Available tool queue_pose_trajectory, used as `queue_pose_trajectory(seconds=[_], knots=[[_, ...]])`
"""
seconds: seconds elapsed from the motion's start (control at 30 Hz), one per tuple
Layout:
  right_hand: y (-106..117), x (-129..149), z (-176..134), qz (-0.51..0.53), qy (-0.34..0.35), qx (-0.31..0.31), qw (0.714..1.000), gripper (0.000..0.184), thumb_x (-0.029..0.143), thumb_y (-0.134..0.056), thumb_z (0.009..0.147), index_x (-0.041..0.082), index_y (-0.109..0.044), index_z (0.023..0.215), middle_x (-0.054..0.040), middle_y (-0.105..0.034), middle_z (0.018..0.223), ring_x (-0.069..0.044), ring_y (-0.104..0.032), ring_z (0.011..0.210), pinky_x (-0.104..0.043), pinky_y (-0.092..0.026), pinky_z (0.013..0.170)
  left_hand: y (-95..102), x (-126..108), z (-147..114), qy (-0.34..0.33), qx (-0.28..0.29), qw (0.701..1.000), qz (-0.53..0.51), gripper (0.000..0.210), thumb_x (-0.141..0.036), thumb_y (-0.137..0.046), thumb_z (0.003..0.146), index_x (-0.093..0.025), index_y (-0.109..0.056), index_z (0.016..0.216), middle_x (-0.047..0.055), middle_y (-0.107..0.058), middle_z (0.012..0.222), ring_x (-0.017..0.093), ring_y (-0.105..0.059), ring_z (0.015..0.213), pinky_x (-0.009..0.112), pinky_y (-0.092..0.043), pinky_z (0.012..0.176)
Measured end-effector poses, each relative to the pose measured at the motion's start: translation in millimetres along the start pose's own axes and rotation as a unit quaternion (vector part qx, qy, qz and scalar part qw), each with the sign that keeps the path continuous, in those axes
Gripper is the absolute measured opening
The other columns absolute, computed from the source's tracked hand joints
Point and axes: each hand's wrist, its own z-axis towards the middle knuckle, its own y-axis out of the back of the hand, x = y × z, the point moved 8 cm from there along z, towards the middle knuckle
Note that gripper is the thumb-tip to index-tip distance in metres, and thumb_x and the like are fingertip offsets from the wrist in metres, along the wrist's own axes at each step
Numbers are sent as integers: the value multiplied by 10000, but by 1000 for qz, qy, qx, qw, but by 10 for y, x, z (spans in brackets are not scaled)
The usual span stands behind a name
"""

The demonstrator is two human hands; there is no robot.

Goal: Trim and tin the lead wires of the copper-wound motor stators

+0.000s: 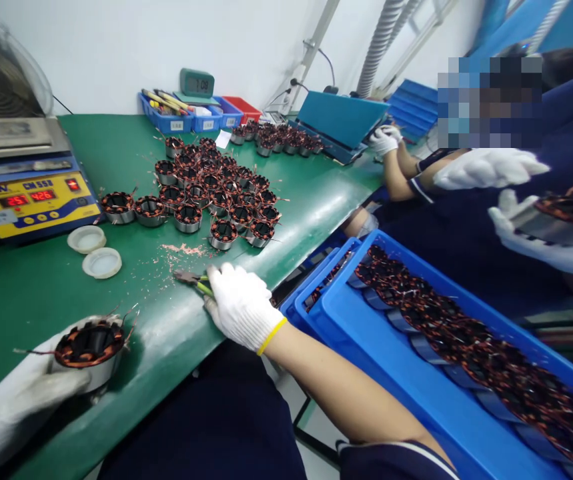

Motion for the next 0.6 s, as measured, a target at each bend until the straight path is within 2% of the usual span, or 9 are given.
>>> queue_pose_trajectory(seconds=[0.07, 0.13, 0.2, 0.27, 0.3, 0.37, 0.47, 0.53, 0.6], knots=[[-13, -33, 87, -7, -7, -35, 999, 586, 460, -565, 949, 121, -515, 1424, -193, -620, 1202, -374, -621, 1044, -492, -520, 859, 0, 31, -35, 31, 10, 995, -92, 428, -557, -798, 686, -204, -764, 926, 44, -742, 768, 215, -640, 629, 291, -568, 569], [41, 27, 99, 31, 20, -93, 995, 683, 486, -643, 891, 87, -513, 1430, -224, -600, 1283, -400, -592, 1128, -536, -490, 965, 22, 69, -60, 63, -15, 985, -157, 445, -551, -846, 610, -187, -798, 863, 65, -758, 758, 225, -642, 611, 305, -572, 552], [187, 185, -7, 108, 92, -171, 975, 700, 458, -662, 867, 66, -511, 1427, -228, -576, 1359, -385, -559, 1218, -513, -450, 1059, 22, 86, -73, 83, -33, 978, -189, 482, -532, -893, 534, -175, -809, 848, 85, -782, 795, 239, -659, 625, 313, -582, 558], [351, 377, -183, 208, 169, -211, 940, 651, 442, -619, 891, 91, -512, 1429, -190, -617, 1328, -324, -593, 1200, -432, -476, 1045, 11, 68, -77, 82, -39, 978, -187, 512, -535, -908, 511, -166, -807, 852, 87, -789, 802, 243, -665, 628, 324, -590, 566], [405, 479, -256, 256, 199, -198, 925, 634, 452, -595, 908, 120, -507, 1440, -159, -660, 1262, -287, -637, 1130, -386, -510, 984, 8, 50, -77, 76, -43, 980, -178, 507, -532, -905, 532, -170, -805, 873, 75, -791, 814, 248, -677, 655, 331, -600, 593], [437, 698, -333, 326, 230, -113, 910, 656, 503, -588, 917, 190, -471, 1482, -94, -725, 1112, -240, -699, 955, -321, -541, 822, -12, 13, -75, 61, -43, 984, -161, 479, -517, -876, 627, -198, -797, 975, 40, -800, 897, 271, -714, 782, 361, -622, 699], [371, 978, -343, 336, 230, 29, 913, 740, 559, -614, 887, 230, -423, 1522, -69, -760, 993, -253, -729, 845, -304, -503, 680, -114, -39, -62, 47, -6, 988, -149, 482, -523, -842, 718, -230, -767, 1093, 24, -798, 1047, 319, -709, 1033, 417, -611, 876], [337, 1064, -295, 319, 210, 63, 922, 694, 562, -597, 879, 232, -479, 1479, -89, -767, 973, -286, -738, 857, -319, -490, 670, -175, -51, -63, 51, 15, 988, -143, 547, -568, -866, 681, -215, -761, 1085, 54, -792, 1092, 347, -697, 1091, 429, -613, 889], [323, 1094, -237, 309, 190, 65, 930, 617, 560, -580, 874, 249, -554, 1406, -100, -770, 959, -304, -741, 878, -330, -492, 688, -171, -41, -78, 59, 4, 988, -146, 604, -607, -886, 635, -204, -752, 1065, 72, -783, 1123, 356, -692, 1112, 418, -620, 876]])
